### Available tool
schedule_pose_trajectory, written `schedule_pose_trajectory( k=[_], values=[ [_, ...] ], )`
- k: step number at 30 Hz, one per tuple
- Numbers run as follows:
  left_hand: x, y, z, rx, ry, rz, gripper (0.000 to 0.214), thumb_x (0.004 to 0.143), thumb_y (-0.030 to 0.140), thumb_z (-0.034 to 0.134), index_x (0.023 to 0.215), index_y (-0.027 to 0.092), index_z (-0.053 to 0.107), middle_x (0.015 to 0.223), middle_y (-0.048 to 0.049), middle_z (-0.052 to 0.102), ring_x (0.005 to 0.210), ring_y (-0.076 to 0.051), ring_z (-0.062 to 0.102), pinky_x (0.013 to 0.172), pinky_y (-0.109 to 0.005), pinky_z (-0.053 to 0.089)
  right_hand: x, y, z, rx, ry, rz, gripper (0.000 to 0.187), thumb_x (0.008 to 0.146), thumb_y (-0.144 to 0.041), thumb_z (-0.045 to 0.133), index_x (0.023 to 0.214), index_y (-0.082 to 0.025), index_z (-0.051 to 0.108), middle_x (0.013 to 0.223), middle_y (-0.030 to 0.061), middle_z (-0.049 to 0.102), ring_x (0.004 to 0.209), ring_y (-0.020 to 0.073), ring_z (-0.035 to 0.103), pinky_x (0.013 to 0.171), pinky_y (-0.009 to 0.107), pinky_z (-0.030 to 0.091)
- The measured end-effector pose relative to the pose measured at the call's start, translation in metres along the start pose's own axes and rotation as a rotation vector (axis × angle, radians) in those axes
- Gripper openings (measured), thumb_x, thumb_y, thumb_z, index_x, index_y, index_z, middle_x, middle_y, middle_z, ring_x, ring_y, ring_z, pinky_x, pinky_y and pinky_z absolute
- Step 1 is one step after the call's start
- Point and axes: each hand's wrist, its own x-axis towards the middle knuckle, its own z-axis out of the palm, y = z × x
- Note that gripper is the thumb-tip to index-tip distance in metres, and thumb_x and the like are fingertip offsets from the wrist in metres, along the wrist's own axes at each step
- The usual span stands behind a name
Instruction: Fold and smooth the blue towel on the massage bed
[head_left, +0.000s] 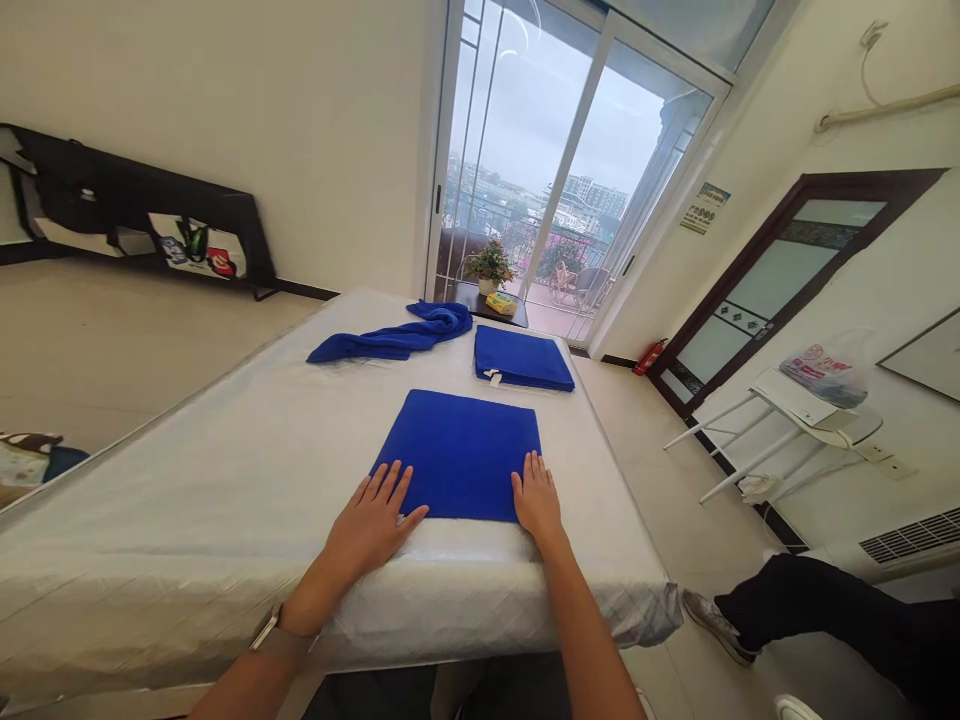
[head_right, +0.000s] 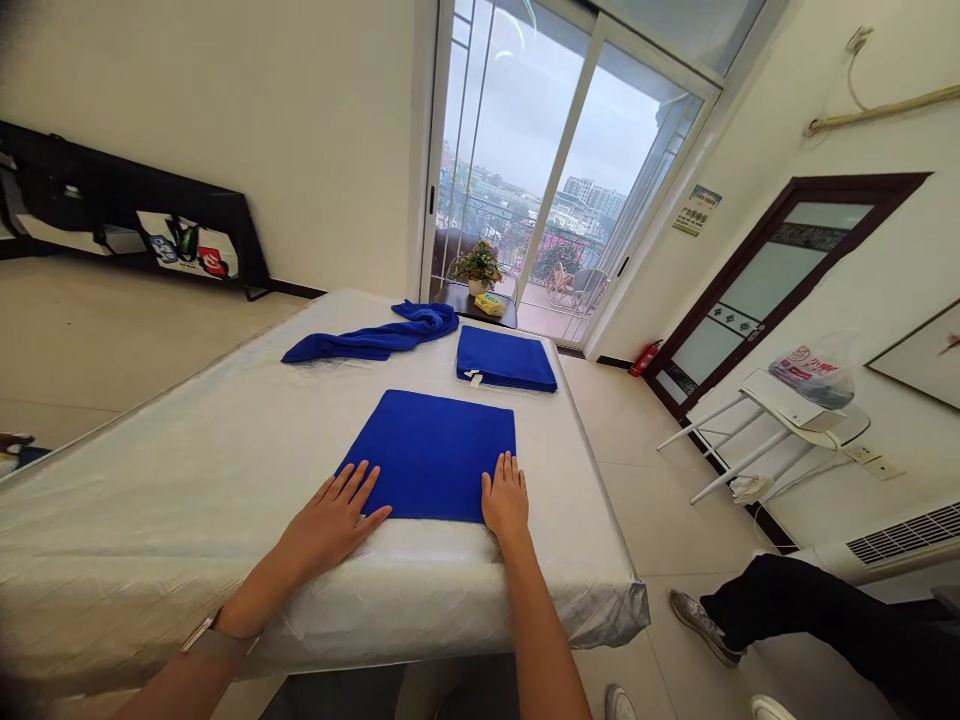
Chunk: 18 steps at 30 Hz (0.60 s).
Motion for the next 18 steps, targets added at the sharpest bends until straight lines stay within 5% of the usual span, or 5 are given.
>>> schedule_pose_trajectory(
  k=[4,12,15,18],
  values=[
    [0.017,0.024,-0.005,-0.01,0.058,0.037,0.091,0.093,0.072,0.02,0.152,0.005,0.037,0.161,-0.0196,0.03,0.151,-0.035,0.022,0.122,-0.051,0.021,0.0,0.004,0.01,0.015,0.026,-0.002,0.065,0.105,-0.042,0.016,0.159,-0.004,0.02,0.166,0.012,0.017,0.154,0.0219,0.014,0.123,0.038,0.011],
    [0.103,0.162,0.0,-0.115,-0.009,0.522,0.07,0.103,0.051,0.012,0.151,0.009,0.041,0.159,-0.0163,0.037,0.15,-0.028,0.029,0.122,-0.044,0.019,-0.004,0.003,0.004,-0.012,0.009,-0.018,0.06,0.104,-0.032,0.021,0.159,-0.007,0.02,0.167,0.01,0.017,0.154,0.0199,0.011,0.123,0.035,0.01],
    [0.111,0.162,0.01,-0.104,-0.017,0.514,0.068,0.103,0.05,0.011,0.153,0.012,0.037,0.159,-0.0148,0.037,0.15,-0.027,0.029,0.121,-0.045,0.019,-0.004,0.003,0.004,-0.006,0.012,-0.006,0.06,0.104,-0.03,0.019,0.159,-0.007,0.02,0.166,0.0095,0.018,0.154,0.0185,0.012,0.123,0.034,0.011],
    [0.103,0.125,0.014,-0.077,0.005,0.444,0.071,0.102,0.057,0.013,0.155,0.015,0.032,0.161,-0.0129,0.033,0.152,-0.027,0.024,0.122,-0.044,0.016,-0.003,0.003,0.005,0.004,0.036,-0.001,0.061,0.104,-0.033,0.018,0.158,-0.004,0.022,0.166,0.0112,0.019,0.153,0.0197,0.015,0.123,0.035,0.011]
  ],
)
